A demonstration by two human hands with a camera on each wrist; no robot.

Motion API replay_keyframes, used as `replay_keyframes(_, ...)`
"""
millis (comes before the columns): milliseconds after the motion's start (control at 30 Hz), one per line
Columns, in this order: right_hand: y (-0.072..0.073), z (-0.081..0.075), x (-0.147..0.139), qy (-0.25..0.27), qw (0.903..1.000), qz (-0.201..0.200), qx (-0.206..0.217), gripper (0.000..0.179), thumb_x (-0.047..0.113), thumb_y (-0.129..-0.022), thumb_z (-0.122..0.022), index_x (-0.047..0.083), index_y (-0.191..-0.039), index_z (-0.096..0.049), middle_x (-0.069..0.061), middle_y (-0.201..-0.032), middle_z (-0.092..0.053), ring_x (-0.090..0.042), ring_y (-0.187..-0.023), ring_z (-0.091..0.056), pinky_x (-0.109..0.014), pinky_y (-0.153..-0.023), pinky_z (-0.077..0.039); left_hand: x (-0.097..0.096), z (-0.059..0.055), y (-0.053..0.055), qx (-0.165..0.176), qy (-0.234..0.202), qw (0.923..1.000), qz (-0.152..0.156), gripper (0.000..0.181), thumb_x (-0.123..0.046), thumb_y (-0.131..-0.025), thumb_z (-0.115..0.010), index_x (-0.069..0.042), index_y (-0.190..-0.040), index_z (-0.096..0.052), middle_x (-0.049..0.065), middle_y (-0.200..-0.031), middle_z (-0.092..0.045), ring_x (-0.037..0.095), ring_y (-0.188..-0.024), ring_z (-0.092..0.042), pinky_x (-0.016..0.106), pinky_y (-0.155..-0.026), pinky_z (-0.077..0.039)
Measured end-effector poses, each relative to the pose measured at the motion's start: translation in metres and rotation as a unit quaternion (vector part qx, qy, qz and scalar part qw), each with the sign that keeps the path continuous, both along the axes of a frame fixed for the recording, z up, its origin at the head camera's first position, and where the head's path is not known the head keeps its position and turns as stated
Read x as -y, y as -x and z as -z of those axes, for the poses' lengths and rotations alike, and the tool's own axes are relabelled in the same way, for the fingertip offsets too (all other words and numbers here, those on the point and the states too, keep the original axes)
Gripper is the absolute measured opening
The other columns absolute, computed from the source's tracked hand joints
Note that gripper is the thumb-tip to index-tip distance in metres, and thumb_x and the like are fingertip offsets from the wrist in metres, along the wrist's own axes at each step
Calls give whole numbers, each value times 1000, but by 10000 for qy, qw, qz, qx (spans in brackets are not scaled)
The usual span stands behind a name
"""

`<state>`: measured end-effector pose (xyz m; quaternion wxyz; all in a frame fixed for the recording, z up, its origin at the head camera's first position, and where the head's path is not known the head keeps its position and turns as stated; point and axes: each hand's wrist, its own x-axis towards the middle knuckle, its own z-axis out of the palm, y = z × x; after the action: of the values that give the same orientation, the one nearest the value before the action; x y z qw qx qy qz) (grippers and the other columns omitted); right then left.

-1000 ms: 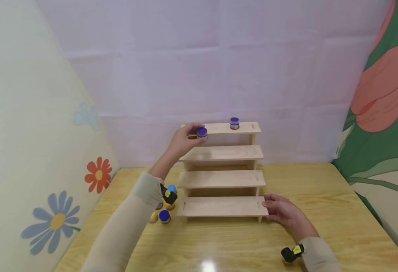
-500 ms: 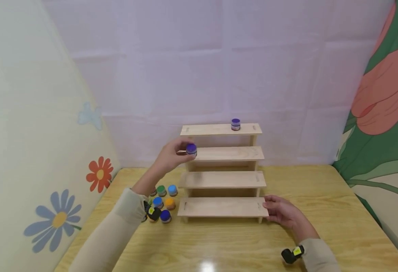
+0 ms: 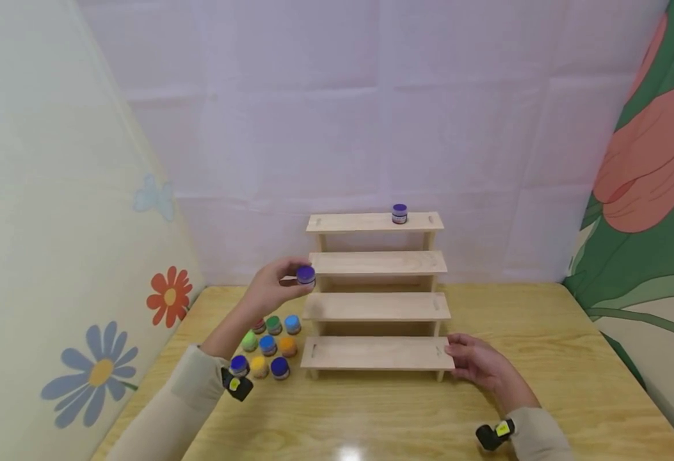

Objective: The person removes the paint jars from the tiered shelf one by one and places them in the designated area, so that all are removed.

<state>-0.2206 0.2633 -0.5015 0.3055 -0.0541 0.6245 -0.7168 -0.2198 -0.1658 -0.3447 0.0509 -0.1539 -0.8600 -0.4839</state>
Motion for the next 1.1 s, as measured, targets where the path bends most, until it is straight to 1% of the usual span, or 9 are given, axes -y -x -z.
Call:
replay_keyframes(133, -1, 1, 0, 12, 10000, 25, 17, 49, 14, -104, -55, -3, -145, -34, 0, -107, -69, -14, -94, -69, -27, -74, -59, 9, 8, -10, 100, 49, 9999, -79, 45, -7, -88, -79, -3, -129, -62, 16, -122, -67, 34, -116, -64, 41, -98, -57)
replay_keyframes(233, -2, 2, 0, 41, 10000, 17, 30, 46, 14, -104, -54, -1, -143, -37, 0, -106, -70, -14, -94, -69, -27, -74, -59, 16, 13, -17, 126, 78, 9999, -67, 45, -9, -89, -79, -3, -130, -62, 14, -121, -67, 33, -116, -64, 42, -99, -56)
replay_keyframes(367, -3, 1, 1, 79, 9999, 52, 66, 44, 13, -104, -54, -1, -142, -37, 1, -106, -70, -14, -94, -69, -26, -74, -59, 23, 18, -27, 84, 161, 9998, -3, 45, -11, -90, -78, -3, -131, -61, 14, -120, -67, 34, -116, -63, 46, -100, -55)
replay_keyframes(533, -4, -1, 2, 74, 9999, 78, 76, 50, 14, -103, -55, -3, -146, -33, 1, -106, -70, -13, -94, -69, -26, -74, -59, 30, 22, -38, 175, 307, 9993, -98, 46, -12, -89, -79, -4, -131, -61, 11, -120, -67, 33, -116, -63, 46, -100, -55)
replay_keyframes(733, -4, -7, 1, 127, 9998, 45, 114, 42, 12, -103, -54, 1, -141, -40, 1, -105, -70, -13, -94, -69, -26, -73, -58, 34, 32, -49, 390, 344, 9986, -102, 46, -9, -88, -79, -7, -131, -62, 9, -121, -67, 32, -117, -63, 49, -101, -54)
replay_keyframes(833, -4, -9, 1, 154, 9997, 67, 148, 42, 12, -103, -55, 2, -141, -40, 1, -105, -70, -13, -93, -69, -26, -73, -58, 36, 39, -54, 470, 341, 9982, -112, 46, -9, -88, -79, -7, -131, -62, 8, -121, -67, 32, -116, -63, 47, -100, -55)
replay_keyframes(933, -4, -8, 1, 203, 9997, 24, 158, 41, 12, -103, -55, 2, -140, -41, 1, -105, -70, -13, -93, -69, -25, -73, -59, 38, 47, -59, 539, 334, 9979, -149, 45, -10, -88, -79, -6, -130, -62, 8, -120, -67, 33, -116, -64, 47, -99, -55)
replay_keyframes(1067, -4, -5, 0, 341, 9993, -90, 120, 30, 11, -103, -54, 8, -132, -48, 1, -104, -70, -12, -93, -69, -24, -73, -59, 44, 56, -66, 665, 194, 9976, -84, 46, -12, -88, -80, -6, -129, -62, 10, -119, -67, 36, -118, -62, 50, -101, -54)
replay_keyframes(1100, -4, -4, 0, 371, 9992, -101, 112, 28, 12, -103, -54, 10, -131, -50, 1, -104, -70, -12, -93, -69, -24, -73, -58, 45, 58, -68, 702, 187, 9973, -74, 46, -13, -88, -80, -5, -129, -62, 10, -120, -67, 36, -118, -62, 48, -100, -55)
